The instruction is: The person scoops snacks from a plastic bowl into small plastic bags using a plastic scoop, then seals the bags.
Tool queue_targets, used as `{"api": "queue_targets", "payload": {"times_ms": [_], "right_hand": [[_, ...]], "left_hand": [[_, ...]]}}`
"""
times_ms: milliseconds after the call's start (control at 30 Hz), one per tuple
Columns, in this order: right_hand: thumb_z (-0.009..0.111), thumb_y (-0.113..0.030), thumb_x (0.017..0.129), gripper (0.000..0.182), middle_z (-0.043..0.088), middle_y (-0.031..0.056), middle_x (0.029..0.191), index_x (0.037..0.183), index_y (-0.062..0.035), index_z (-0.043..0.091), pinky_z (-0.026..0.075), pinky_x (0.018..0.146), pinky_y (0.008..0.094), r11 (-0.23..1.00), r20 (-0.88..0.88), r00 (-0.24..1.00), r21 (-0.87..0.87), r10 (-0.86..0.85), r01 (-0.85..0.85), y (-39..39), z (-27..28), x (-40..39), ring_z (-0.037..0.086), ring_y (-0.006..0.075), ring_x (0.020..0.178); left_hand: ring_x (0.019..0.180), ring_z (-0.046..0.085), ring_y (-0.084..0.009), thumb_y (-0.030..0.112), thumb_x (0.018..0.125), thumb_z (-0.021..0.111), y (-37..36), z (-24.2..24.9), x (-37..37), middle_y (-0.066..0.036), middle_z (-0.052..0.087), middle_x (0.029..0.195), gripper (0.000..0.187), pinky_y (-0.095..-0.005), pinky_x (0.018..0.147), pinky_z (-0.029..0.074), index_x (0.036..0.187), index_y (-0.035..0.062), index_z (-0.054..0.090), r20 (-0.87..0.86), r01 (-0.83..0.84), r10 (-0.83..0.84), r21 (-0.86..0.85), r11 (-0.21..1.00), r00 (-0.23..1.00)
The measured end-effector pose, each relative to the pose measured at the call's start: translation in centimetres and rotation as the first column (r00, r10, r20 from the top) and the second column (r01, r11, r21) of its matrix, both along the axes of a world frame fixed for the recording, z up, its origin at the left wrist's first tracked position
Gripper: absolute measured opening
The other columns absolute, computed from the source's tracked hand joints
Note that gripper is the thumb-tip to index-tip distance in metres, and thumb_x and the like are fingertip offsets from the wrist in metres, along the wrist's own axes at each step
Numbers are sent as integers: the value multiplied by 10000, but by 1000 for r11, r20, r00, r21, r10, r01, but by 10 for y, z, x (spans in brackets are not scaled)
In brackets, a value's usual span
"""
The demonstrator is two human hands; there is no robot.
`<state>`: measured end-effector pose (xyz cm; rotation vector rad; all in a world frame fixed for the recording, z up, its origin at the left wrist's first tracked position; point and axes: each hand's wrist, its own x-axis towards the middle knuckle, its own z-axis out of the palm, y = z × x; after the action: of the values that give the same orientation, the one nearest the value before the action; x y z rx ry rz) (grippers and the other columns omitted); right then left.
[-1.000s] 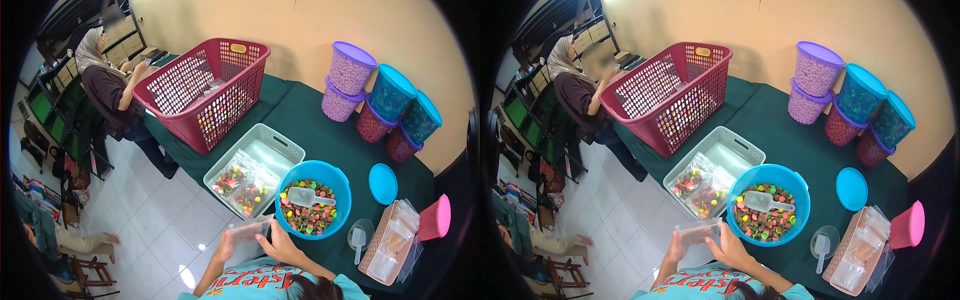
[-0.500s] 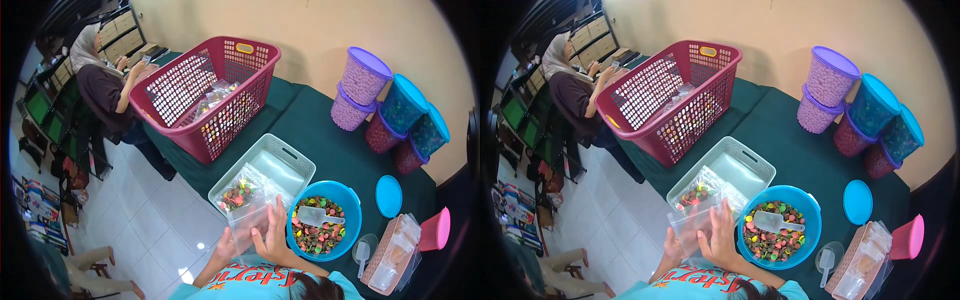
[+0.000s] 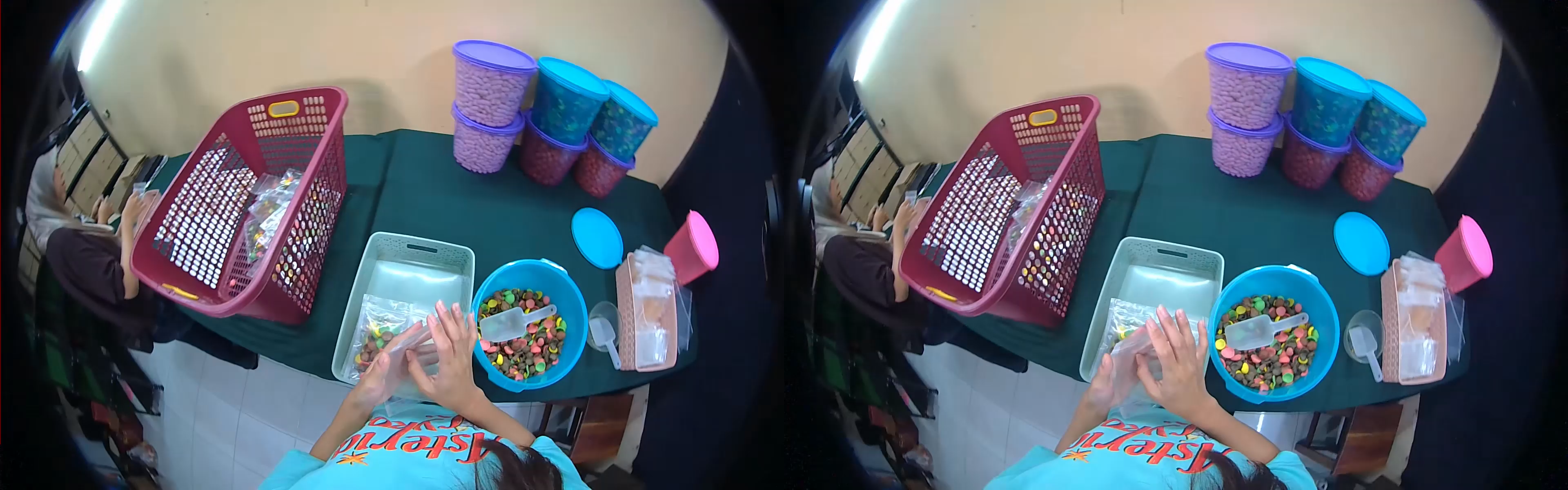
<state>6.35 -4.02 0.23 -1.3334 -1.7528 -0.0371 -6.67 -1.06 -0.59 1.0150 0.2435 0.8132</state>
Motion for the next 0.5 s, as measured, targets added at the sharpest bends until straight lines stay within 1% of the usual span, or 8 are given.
{"api": "queue_targets", "payload": {"times_ms": [33,67,167,233,367,400,467,500], "right_hand": [[660,-145,667,708,321,197,1320,1272,-33,309,103,1011,532,998,-16,1000,49,-25,25,1,-5,-4,236,357,1264],[660,-145,667,708,321,197,1320,1272,-33,309,103,1011,532,997,-13,999,51,-51,52,2,-8,-8,236,357,1264],[663,-140,660,709,314,189,1325,1268,-39,315,111,1009,535,985,-42,991,115,-128,132,3,-18,-18,238,354,1264],[660,-140,658,703,315,181,1324,1264,-40,319,119,1007,539,965,-46,986,202,-159,165,5,-26,-24,241,351,1263],[666,-145,649,712,316,171,1323,1264,-57,320,122,1006,541,946,-47,975,238,-216,221,5,-35,-34,244,347,1263],[674,-138,642,677,346,154,1298,1236,-76,354,134,1005,539,933,-60,971,270,-230,237,5,-38,-36,250,341,1262],[681,-131,636,644,376,138,1273,1208,-96,388,146,1004,536,915,-73,965,308,-250,261,3,-41,-39,257,336,1260],[687,-115,625,579,409,111,1226,1148,-113,439,177,996,530,878,-40,952,377,-303,295,2,-42,-39,284,322,1245]], "left_hand": [[1242,281,-320,587,830,358,1,2,-2,-173,211,1383,788,-445,1005,232,1360,37,161,-8,2,-2,-23,1000,1000],[1242,281,-319,592,827,354,3,4,-4,-175,214,1379,796,-448,1005,234,1358,31,162,-14,4,-5,-43,999,1000],[1244,275,-319,601,828,333,12,3,-13,-173,212,1378,793,-456,1006,236,1362,43,153,-14,88,-89,-83,993,996],[1243,277,-316,602,831,322,16,3,-17,-172,216,1376,786,-458,1008,234,1364,50,148,2,137,-137,-106,985,991],[1240,277,-298,608,834,292,20,3,-25,-167,234,1364,775,-461,1009,236,1367,65,144,28,200,-198,-171,965,980],[1240,277,-298,608,834,292,19,2,-27,-167,234,1364,775,-461,1009,236,1367,65,144,27,213,-211,-173,962,977],[1224,305,-274,610,842,251,18,1,-29,-146,260,1361,725,-462,1004,229,1371,125,148,20,205,-205,-154,967,979],[1224,305,-274,610,842,251,18,0,-30,-146,260,1361,725,-462,1004,229,1371,125,148,19,213,-212,-150,966,977]]}}
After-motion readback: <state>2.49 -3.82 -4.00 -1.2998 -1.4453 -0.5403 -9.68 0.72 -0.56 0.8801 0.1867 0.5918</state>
